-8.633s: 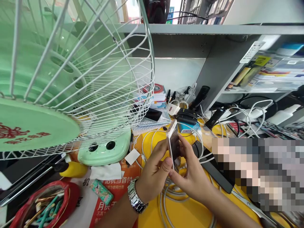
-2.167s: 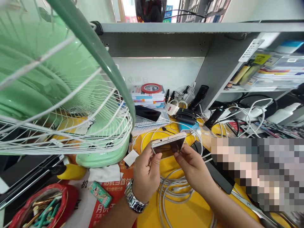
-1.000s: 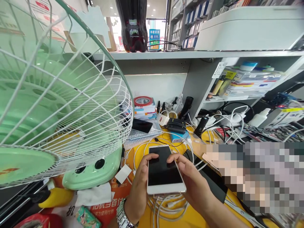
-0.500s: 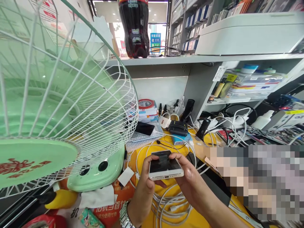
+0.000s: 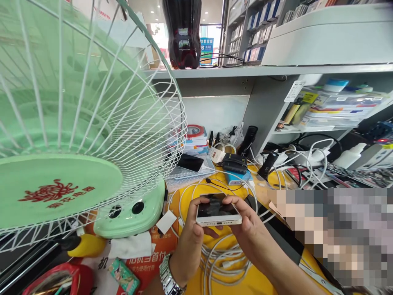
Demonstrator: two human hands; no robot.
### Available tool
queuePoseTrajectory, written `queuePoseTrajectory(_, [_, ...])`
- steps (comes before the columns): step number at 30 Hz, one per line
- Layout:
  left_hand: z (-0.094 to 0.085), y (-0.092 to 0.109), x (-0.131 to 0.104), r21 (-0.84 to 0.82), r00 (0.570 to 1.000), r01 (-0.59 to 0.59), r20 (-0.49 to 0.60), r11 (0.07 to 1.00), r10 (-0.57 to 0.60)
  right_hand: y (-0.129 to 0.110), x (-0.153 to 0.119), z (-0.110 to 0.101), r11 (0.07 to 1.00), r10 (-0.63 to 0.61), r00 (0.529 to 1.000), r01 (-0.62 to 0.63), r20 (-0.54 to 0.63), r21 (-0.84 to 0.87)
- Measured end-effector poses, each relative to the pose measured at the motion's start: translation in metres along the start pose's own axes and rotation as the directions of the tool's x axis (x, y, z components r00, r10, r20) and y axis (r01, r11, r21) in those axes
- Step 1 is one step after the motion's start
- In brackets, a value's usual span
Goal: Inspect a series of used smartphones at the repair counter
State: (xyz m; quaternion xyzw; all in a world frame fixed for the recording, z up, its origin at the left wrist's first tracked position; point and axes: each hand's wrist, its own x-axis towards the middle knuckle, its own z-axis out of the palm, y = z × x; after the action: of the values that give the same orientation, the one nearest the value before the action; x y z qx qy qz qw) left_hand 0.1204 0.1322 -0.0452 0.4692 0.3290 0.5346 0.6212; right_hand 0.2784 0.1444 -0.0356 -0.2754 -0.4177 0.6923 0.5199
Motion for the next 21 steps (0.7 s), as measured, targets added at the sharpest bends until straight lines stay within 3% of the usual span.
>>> queuePoseTrajectory(7, [-0.0034, -0.0069, 0.0027, 0.061, 0.998, -0.029, 0.048, 0.998, 0.026, -0.0001, -0.0016, 0.0002, 1.0, 0.001, 1.0, -0.002, 0.008, 0.02])
queuePoseTrajectory(21, [-0.0052, -0.0088, 0.0032, 0.003, 0.997, -0.032, 0.066, 0.999, 0.031, -0.0002, -0.0018, -0.0018, 1.0, 0.005, 0.999, -0.006, 0.04, 0.014])
